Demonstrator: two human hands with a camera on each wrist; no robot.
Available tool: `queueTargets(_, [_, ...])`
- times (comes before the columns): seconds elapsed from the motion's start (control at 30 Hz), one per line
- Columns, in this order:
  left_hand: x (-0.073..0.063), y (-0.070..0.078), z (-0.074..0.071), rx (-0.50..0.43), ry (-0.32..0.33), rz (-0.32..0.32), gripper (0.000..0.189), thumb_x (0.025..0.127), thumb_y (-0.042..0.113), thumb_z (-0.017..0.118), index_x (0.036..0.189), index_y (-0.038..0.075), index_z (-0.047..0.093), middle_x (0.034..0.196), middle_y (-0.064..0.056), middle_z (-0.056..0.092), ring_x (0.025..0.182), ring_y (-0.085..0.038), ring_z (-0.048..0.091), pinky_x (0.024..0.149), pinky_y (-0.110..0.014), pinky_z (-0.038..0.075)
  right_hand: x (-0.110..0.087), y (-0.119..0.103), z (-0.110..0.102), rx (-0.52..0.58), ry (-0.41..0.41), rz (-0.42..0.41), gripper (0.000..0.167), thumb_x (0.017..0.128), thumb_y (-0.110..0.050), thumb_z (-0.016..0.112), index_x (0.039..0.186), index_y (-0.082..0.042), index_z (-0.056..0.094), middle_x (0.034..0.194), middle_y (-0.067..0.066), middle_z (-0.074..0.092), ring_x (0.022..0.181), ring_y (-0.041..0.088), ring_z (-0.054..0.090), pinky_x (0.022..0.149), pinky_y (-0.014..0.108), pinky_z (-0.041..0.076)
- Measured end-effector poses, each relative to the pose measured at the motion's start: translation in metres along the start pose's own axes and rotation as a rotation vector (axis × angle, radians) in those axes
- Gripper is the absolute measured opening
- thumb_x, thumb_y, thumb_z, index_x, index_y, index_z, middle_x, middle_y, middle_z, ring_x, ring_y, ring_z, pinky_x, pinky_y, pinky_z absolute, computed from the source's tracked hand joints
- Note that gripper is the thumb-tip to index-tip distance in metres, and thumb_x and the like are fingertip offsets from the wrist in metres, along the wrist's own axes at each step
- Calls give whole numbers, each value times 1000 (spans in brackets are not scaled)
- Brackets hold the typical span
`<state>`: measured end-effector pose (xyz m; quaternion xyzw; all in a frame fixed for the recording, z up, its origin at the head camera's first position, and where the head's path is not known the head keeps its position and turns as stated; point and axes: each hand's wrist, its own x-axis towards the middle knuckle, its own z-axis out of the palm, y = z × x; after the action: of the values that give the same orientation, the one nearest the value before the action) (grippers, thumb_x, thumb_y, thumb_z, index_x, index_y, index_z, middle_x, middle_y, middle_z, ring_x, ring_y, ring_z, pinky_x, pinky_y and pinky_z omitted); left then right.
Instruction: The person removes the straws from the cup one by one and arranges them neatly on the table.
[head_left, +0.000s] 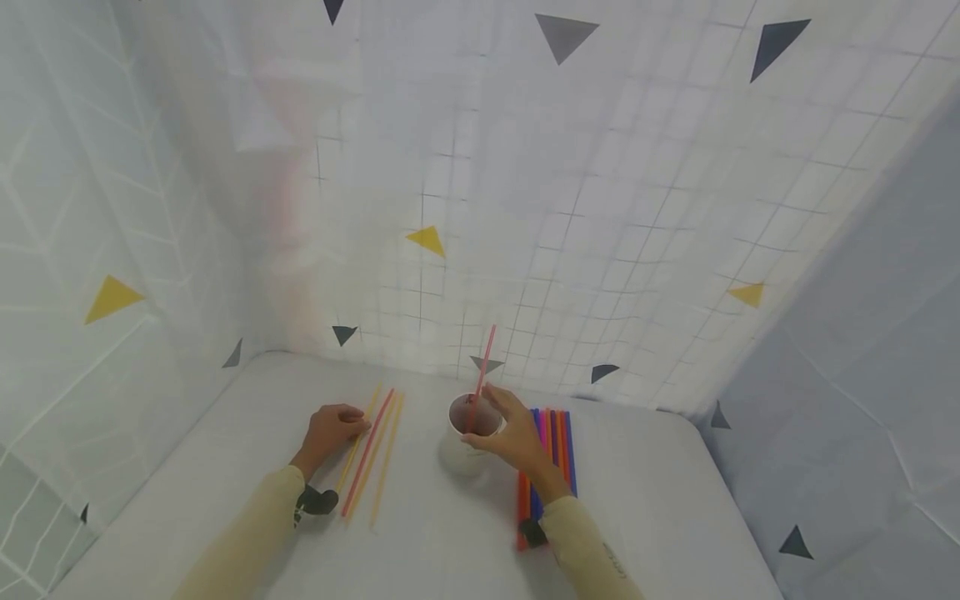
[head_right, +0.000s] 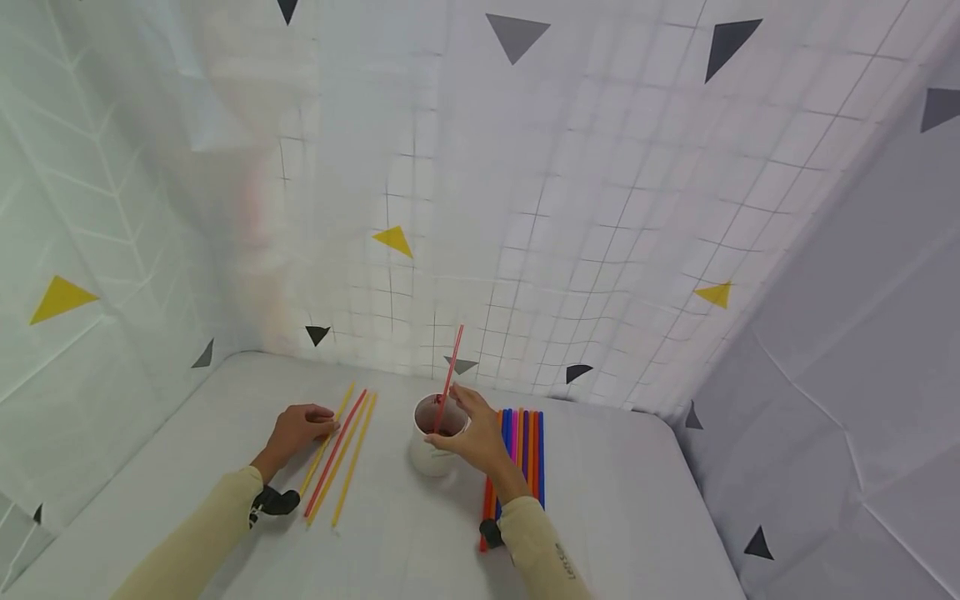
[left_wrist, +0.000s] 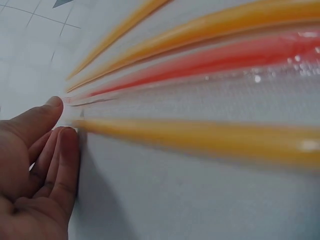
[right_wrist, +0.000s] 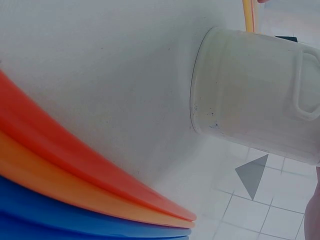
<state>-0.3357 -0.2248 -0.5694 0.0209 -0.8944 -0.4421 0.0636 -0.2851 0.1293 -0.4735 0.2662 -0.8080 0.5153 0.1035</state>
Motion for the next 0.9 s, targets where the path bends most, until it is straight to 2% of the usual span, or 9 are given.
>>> queueTargets(0.13, [-1,-1,0,-5,6,10,34,80,25,81,101,1,73,86,-6,73,78,-18,67,79,-42,54,0,3,1,2,10,6,88,68,-14,90,140,7,44,135,25,51,126,41,49,106,54,37])
queueTargets(0.27, [0,-4,0,-14,14,24,35,79,26,82,101,1,73,87,-6,73,78,-16,67,77,-40,55,2,19,4,-14,13,27,91,68,-24,91,143,0,45,137,16,53,127,31,51,107,49,38])
queueTargets(0.37, [0,-5,0,-26,12,28,33,80,25,82,101,1,73,88,-7,73,77,-17,67,75,-38,55,1,15,2,-30,5,24,90,69,-24,91,142,0,45,137,17,53,127,31,51,107,47,39])
queueTargets(0.47, [-2,-4,0,-26,3,24,32,81,23,80,102,1,72,90,-8,72,77,-16,67,74,-37,55,-1,-2,-1,-21,2,7,86,70,-14,90,140,7,45,135,25,51,126,40,50,106,51,38])
queueTargets(0.63, [-2,-3,0,-27,-2,17,30,82,21,79,103,1,71,91,-8,72,78,-17,67,74,-37,56,-1,-2,-1,-21,2,5,87,70,-15,90,140,7,44,136,25,51,127,40,49,106,52,38])
queueTargets(0.77, [1,2,0,-17,-3,-5,31,85,21,76,108,1,70,97,-9,72,83,-19,68,77,-38,57,-1,-2,0,1,2,-4,87,70,-14,89,140,8,44,136,26,51,127,41,48,106,54,36])
queueTargets(0.9, [7,16,-2,-12,-9,-2,38,88,24,73,118,3,67,108,-12,70,97,-25,67,85,-41,55,-1,-3,-1,3,-1,-6,87,70,-13,89,140,8,43,135,27,51,127,42,48,106,53,37])
